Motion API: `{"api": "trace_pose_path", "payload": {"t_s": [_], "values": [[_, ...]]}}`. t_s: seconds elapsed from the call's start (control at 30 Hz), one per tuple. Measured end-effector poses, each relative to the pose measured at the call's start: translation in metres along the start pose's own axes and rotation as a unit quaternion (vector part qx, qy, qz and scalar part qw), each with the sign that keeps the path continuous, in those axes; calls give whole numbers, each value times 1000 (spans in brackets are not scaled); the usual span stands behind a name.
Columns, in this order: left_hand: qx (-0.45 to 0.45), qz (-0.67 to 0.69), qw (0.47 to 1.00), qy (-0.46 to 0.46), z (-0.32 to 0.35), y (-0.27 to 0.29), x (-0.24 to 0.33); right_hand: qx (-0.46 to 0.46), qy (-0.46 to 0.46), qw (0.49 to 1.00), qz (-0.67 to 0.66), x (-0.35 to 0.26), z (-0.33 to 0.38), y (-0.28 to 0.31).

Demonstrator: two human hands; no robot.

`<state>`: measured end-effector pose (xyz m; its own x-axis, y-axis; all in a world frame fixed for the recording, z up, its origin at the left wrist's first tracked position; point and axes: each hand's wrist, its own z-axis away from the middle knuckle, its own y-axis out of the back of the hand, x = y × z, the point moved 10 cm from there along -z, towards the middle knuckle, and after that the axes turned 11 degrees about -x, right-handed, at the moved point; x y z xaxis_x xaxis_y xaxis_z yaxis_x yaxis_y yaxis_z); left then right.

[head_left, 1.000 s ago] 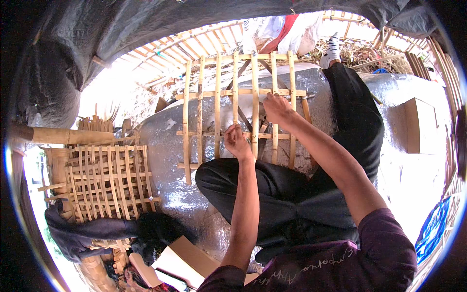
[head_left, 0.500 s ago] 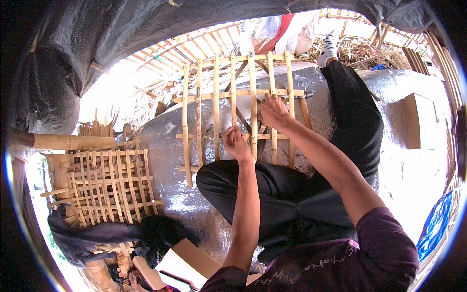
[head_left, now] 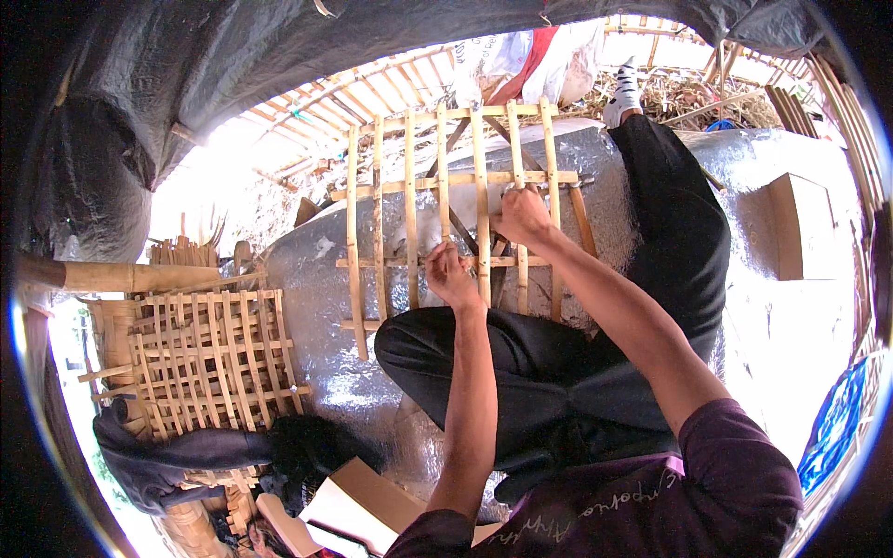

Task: The person assembles a bamboo lattice grid by fitting wooden strips together and using a small blade to trim the bamboo as needed.

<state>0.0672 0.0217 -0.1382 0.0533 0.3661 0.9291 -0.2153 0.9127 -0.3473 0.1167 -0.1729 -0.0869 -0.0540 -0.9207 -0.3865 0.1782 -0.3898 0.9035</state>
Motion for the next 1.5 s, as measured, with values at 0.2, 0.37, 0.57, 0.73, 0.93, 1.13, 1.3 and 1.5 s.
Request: {"api": "trace_pose_path", "payload": {"t_s": [0.2, 0.37, 0.57, 0.73, 0.93, 1.13, 1.3, 1.5], "values": [[32, -9, 999, 25, 4, -2, 2, 29, -35, 938, -343, 49, 26, -2], [60, -12, 998, 30, 7, 5, 3, 56, -8, 923, -380, 69, 96, 10], [6, -14, 1000, 2, 6, -15, 4, 105, -54, 822, -557, 116, 132, -14], [-3, -70, 997, -21, 3, -5, 1, 60, -14, 787, -614, 76, 118, -10], [-38, -126, 988, -84, 1, -13, 6, -138, 62, 673, -724, -13, 174, 36], [-48, -86, 995, -32, -1, -12, -6, -105, 297, 644, -697, -69, 231, 162], [-40, -102, 994, -18, 0, -13, -10, -67, 493, 379, -780, -99, 267, 257], [-30, -92, 995, -10, -2, -11, -12, 1, 538, 241, -808, -105, 282, 272]]}}
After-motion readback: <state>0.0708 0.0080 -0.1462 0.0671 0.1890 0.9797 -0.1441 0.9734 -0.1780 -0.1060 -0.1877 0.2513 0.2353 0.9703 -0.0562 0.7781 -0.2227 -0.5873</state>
